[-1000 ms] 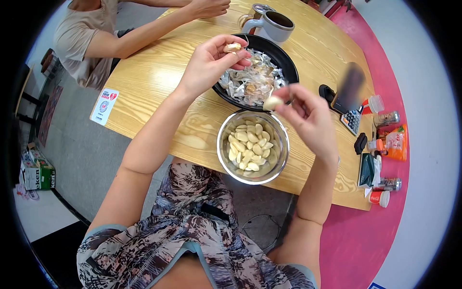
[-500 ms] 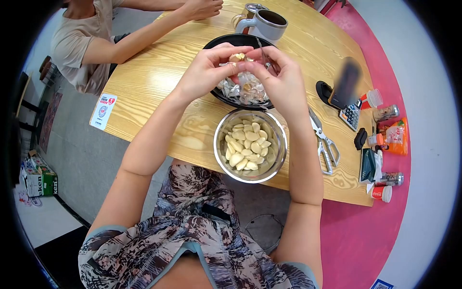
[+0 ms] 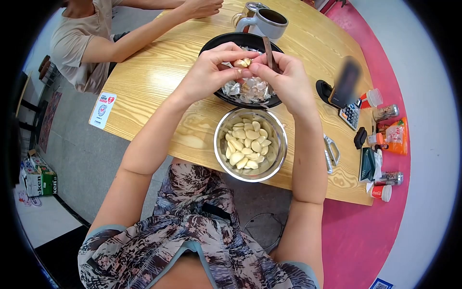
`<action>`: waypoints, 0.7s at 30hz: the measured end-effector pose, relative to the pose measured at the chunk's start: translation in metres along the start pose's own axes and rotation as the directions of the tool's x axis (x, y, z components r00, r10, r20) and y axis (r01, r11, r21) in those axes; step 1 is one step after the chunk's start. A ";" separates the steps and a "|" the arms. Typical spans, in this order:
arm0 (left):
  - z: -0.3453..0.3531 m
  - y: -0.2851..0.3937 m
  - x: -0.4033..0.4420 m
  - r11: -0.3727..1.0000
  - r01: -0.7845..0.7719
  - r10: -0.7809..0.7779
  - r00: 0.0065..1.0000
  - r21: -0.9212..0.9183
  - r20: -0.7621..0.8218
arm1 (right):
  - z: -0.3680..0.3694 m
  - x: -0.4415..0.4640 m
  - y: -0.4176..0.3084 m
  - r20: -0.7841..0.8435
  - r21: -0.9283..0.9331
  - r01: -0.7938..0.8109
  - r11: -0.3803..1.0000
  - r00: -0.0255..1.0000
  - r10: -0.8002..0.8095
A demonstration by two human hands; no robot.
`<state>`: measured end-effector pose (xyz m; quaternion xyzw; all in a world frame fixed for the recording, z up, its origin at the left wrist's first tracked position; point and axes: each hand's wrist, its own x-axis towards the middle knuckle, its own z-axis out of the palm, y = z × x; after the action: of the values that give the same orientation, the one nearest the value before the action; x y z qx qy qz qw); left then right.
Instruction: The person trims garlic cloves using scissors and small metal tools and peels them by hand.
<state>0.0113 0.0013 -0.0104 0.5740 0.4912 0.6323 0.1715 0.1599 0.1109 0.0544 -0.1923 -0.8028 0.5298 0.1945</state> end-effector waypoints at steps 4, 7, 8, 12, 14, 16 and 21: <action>-0.003 0.004 0.000 0.984 0.114 -0.109 0.993 -0.135 0.043 | 0.002 0.001 0.005 -0.068 -0.002 0.012 1.000 0.998 -0.012; -0.004 0.001 0.001 0.979 0.127 -0.121 0.992 -0.160 0.048 | -0.001 0.007 0.013 -0.166 -0.040 0.116 0.992 0.979 -0.121; -0.005 0.001 0.001 0.979 0.127 -0.120 0.992 -0.159 0.047 | -0.005 0.008 0.013 -0.165 -0.040 0.117 0.992 0.979 -0.122; -0.004 0.002 0.000 0.959 0.194 -0.192 0.981 -0.205 0.031 | -0.014 0.012 0.025 -0.093 -0.474 0.022 0.880 0.993 -0.074; -0.005 0.003 0.001 0.951 0.222 -0.223 0.975 -0.217 0.018 | -0.015 0.013 0.031 -0.046 -0.507 0.075 0.858 0.992 -0.114; -0.006 0.003 0.001 0.916 0.253 -0.255 0.966 -0.312 0.037 | -0.010 0.010 0.028 -0.128 -0.412 0.141 0.900 0.969 -0.211; -0.005 0.001 0.002 0.901 0.259 -0.264 0.964 -0.349 0.033 | 0.001 0.005 0.006 -0.192 -0.255 0.165 0.953 0.957 -0.218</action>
<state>0.0069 0.0002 -0.0082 0.4584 0.4446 0.6852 0.3503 0.1553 0.1146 0.0491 -0.1919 -0.8489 0.3845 0.3077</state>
